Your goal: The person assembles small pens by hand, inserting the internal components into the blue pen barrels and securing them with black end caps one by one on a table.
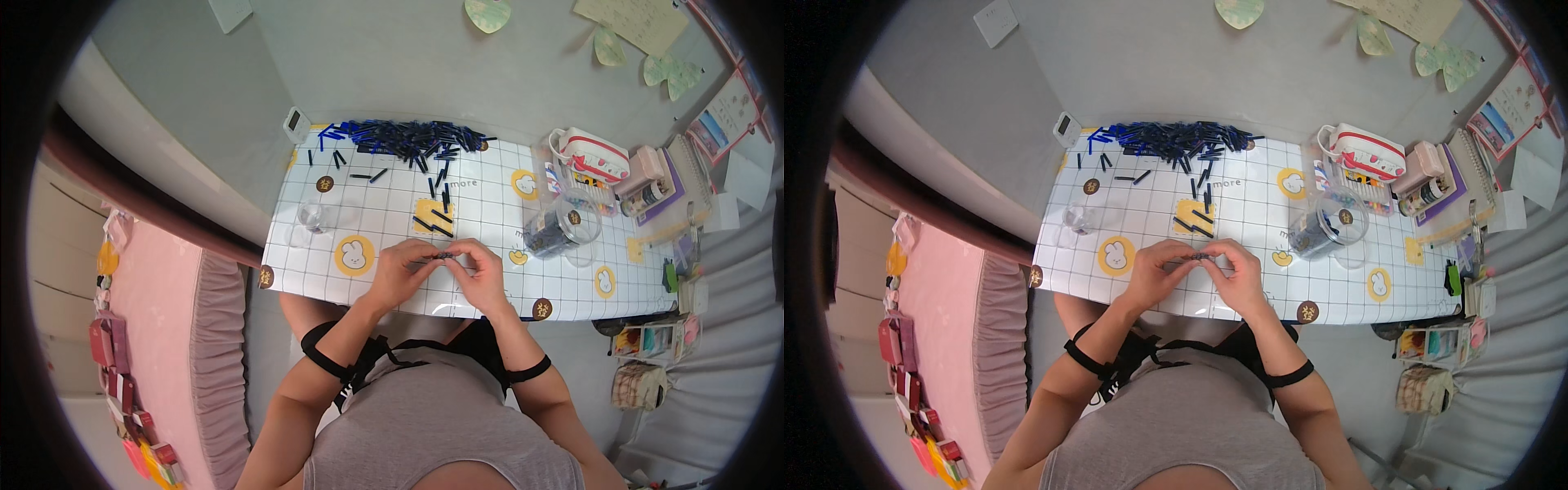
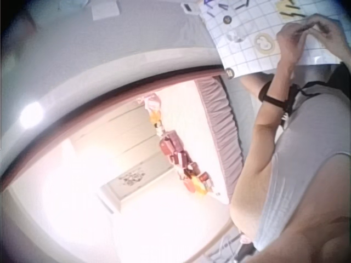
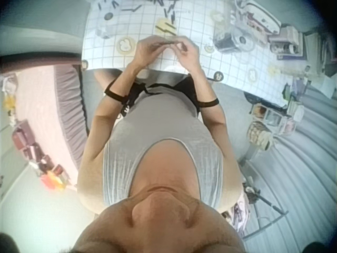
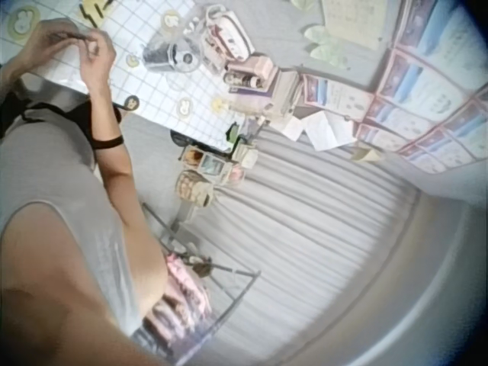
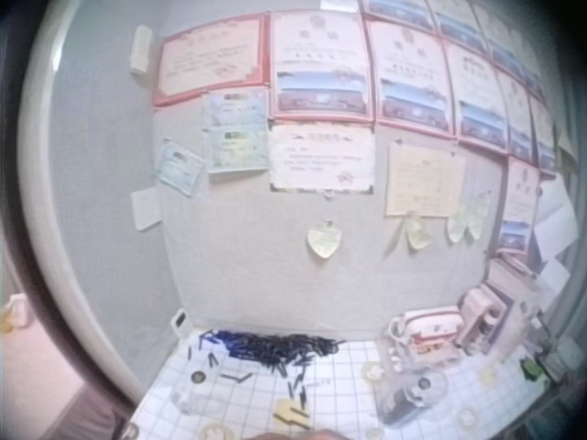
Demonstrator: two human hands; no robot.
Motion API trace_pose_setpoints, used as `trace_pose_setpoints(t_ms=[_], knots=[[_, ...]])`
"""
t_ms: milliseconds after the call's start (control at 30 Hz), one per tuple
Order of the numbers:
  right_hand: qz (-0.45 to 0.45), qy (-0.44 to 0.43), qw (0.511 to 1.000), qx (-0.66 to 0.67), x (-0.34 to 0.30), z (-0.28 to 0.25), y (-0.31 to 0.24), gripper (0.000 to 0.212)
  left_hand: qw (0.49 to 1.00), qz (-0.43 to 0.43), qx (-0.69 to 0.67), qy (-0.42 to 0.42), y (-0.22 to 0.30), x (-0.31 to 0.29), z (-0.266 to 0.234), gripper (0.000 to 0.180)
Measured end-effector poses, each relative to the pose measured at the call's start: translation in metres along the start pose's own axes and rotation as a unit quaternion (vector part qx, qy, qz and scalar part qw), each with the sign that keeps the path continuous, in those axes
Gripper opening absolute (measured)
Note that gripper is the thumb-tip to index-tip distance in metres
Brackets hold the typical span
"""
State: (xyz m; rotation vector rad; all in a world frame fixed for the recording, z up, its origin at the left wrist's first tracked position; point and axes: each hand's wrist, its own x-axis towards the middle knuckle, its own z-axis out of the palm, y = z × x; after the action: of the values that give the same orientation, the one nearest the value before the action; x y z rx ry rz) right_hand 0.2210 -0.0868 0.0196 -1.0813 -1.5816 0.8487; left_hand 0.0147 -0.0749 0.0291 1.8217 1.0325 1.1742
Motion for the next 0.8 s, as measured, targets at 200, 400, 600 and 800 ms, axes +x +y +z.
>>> trace_pose_setpoints(t_ms=[200,400,600,800], knots=[[0.018,0.011,0.999,-0.048,0.0,0.0,-0.011,0.021,1.0,-0.025,0.017,-0.005,0.002,0.0,-0.003,0.022],[0.02,0.011,0.998,-0.064,0.0,-0.001,-0.012,0.021,0.999,-0.028,0.023,-0.006,0.002,-0.002,-0.002,0.024],[0.017,0.007,0.998,-0.063,0.0,0.001,-0.008,0.026,0.999,-0.021,0.024,-0.005,0.001,-0.002,-0.002,0.026],[0.03,0.013,0.999,-0.043,-0.004,0.003,-0.001,0.03,1.0,-0.023,0.012,-0.002,0.0,-0.003,-0.001,0.027]])
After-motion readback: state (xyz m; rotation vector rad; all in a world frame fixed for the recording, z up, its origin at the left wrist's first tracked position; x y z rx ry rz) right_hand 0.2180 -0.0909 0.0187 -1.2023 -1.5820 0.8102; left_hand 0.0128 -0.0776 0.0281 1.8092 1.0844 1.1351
